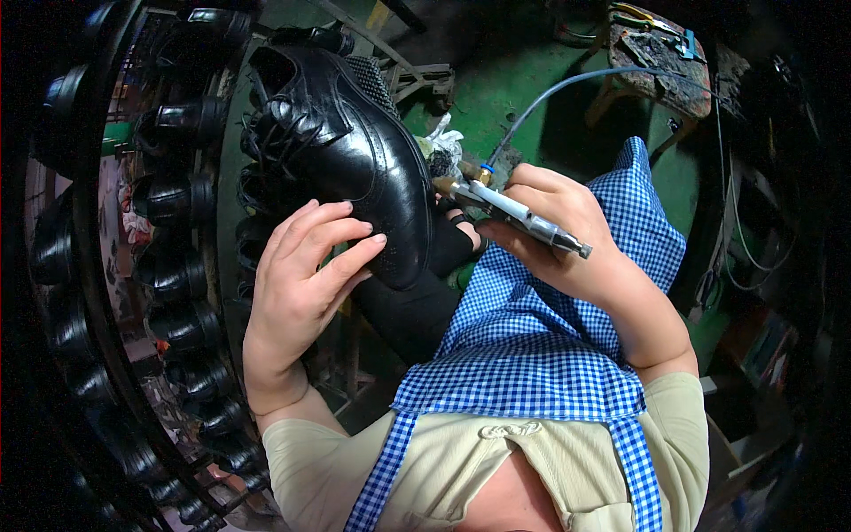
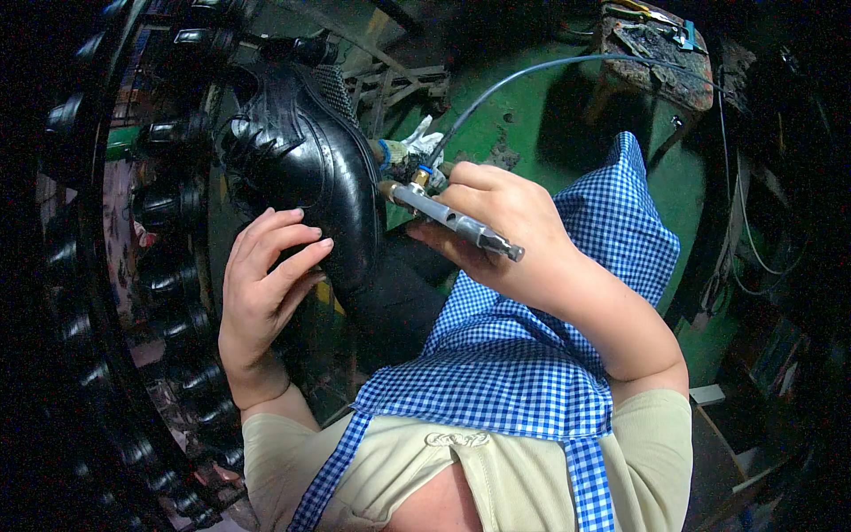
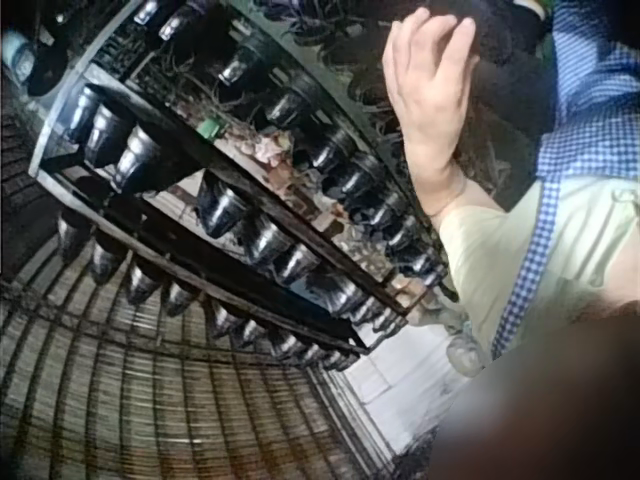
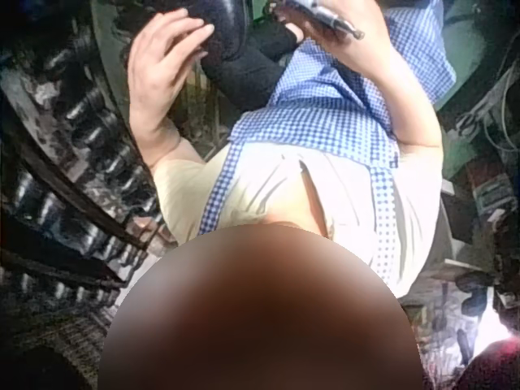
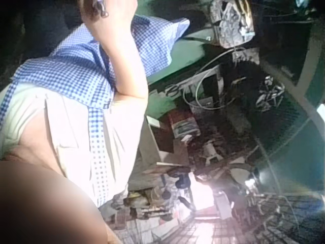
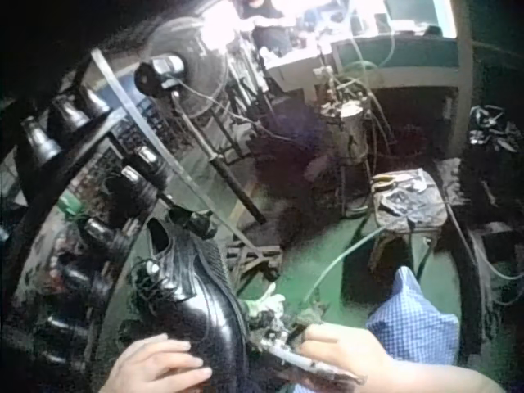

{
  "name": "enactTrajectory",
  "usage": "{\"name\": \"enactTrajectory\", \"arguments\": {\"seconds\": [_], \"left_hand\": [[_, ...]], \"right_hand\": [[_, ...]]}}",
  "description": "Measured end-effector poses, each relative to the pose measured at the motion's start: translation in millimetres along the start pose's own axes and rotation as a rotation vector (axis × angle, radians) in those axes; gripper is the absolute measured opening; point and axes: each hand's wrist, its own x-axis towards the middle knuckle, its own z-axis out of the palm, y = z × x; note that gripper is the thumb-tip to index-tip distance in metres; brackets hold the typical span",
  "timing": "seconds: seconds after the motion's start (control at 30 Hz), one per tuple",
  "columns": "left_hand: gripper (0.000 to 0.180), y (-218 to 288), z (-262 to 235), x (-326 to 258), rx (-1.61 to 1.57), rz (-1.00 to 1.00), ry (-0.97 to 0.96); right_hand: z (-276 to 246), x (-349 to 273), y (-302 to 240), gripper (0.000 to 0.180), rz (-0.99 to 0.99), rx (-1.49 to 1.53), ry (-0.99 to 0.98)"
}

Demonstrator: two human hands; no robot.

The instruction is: Applying a spray finish or adhesive to black leather shoes using an industrial spray gun.

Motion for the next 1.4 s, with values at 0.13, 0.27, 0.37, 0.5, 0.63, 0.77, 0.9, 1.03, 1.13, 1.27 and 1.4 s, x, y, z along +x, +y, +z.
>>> {"name": "enactTrajectory", "arguments": {"seconds": [0.13,0.27,0.37,0.5,0.63,0.77,0.9,1.03,1.13,1.27,1.4], "left_hand": [[0.039,1,-2,14,-0.027,0.036,-0.052],[0.04,0,-1,25,-0.055,0.07,-0.063],[0.048,-2,3,33,-0.079,0.08,-0.07],[0.049,0,5,45,-0.095,0.087,-0.068],[0.048,0,10,54,-0.123,0.073,-0.048],[0.046,0,11,63,-0.098,0.057,-0.024],[0.044,3,14,77,-0.067,0.031,0.008],[0.044,2,19,87,-0.073,-0.011,0.036],[0.041,1,22,94,-0.063,-0.037,0.066],[0.038,-1,26,108,0.024,-0.049,0.106],[0.04,-6,33,120,0.145,-0.05,0.159]], "right_hand": [[-9,-10,-3,0.02,0.003,0.032,-0.012],[-17,-16,-8,0.021,0.01,0.034,-0.014],[-22,-21,-9,0.023,0.01,0.026,-0.008],[-29,-26,-11,0.024,0.044,0.001,-0.003],[-33,-27,-11,0.025,0.058,-0.019,0.022],[-36,-28,-12,0.024,0.079,-0.082,0.066],[-36,-28,-7,0.023,0.087,-0.097,0.135],[-32,-23,2,0.023,0.056,-0.119,0.21],[-30,-18,8,0.021,0.059,-0.139,0.237],[-29,-6,15,0.017,0.05,-0.156,0.298],[-25,4,25,0.017,0.08,-0.164,0.331]]}}
